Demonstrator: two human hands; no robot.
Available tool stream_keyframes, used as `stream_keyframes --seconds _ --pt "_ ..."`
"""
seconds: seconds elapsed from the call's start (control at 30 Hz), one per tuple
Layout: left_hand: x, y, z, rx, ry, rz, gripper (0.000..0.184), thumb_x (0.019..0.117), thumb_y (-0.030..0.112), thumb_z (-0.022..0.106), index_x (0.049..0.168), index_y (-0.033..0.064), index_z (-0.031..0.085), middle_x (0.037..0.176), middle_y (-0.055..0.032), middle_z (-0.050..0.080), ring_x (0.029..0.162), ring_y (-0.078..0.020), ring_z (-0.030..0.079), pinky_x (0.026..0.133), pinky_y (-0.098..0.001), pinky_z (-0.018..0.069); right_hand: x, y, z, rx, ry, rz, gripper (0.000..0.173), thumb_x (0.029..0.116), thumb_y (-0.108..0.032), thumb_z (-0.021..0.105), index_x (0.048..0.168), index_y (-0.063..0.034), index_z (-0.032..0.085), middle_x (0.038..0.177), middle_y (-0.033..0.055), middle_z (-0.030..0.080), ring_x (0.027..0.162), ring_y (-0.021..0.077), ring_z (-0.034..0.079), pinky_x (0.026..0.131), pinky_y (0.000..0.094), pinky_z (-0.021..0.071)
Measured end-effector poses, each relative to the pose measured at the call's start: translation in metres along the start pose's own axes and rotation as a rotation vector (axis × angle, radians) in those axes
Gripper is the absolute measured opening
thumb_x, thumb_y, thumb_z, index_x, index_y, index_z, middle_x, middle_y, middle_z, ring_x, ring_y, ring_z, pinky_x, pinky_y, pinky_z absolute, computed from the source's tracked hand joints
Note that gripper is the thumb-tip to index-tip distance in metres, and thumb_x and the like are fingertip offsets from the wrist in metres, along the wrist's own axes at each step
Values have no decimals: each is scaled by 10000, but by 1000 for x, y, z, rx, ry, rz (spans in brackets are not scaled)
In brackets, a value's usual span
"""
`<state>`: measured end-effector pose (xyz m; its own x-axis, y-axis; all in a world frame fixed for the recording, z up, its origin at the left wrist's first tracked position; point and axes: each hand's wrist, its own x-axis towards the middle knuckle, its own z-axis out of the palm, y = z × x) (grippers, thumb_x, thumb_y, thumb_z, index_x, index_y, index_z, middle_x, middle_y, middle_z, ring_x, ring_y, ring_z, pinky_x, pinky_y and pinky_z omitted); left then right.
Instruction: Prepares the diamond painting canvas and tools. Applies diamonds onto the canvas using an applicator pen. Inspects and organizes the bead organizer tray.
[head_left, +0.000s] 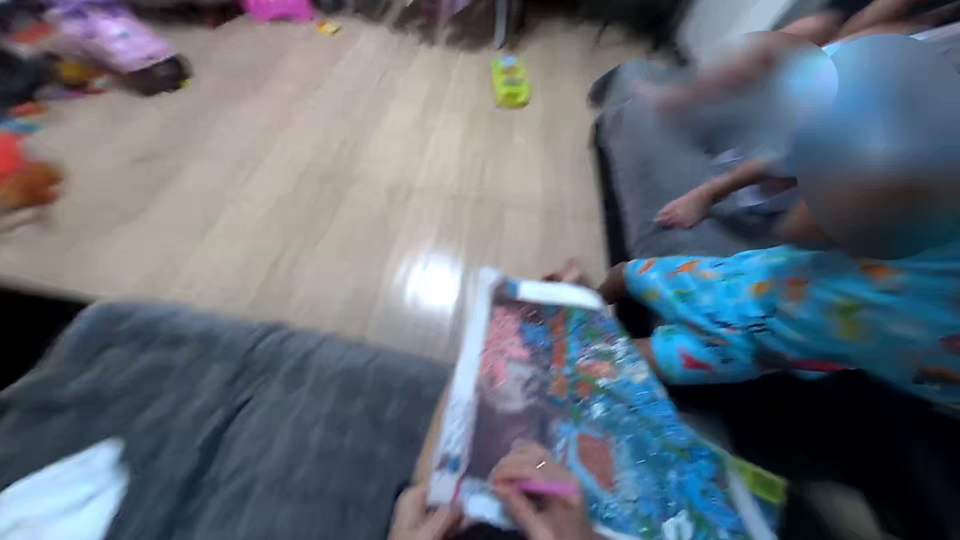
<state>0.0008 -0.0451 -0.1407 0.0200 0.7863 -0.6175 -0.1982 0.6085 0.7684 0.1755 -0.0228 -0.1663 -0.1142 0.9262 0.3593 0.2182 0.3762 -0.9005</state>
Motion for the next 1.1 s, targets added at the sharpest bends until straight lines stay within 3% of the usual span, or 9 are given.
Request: stream_keyframes --seconds 0.07,0.17,0.93,1.1 --pt "3 -7 -2 -100 -2 16 205 865 -111 538 972 13 661 815 15 749 742 -79 730 735 -280 632 -1 10 1 16 -41 -50 187 1018 -249 620 947 -96 701 933 -9 734 983 41 674 923 190 531" --pt "2 -6 -2 -192 -18 9 219 864 -115 528 988 12 658 836 9 752 758 -88 736 742 -281 634 -1 12 0 4 -93 -69 173 1042 -279 589 1010 -138 683 963 -42 723 1002 20 667 924 178 530" --pt "6 -6 -9 -278 -84 -10 249 871 -143 516 994 24 654 842 22 755 751 -68 735 744 -257 630 5 10 1 14 -103 -17 134 1036 -270 599 1032 -180 698 1001 -87 722 1029 -6 659 929 161 524" --pt "8 -8 -10 -276 -82 -21 259 864 -149 518 987 24 666 847 11 762 755 -78 743 752 -269 637 34 9 -2 41 12 62 126 1019 -251 618 1004 -191 727 987 -119 736 928 -31 681 834 150 569"
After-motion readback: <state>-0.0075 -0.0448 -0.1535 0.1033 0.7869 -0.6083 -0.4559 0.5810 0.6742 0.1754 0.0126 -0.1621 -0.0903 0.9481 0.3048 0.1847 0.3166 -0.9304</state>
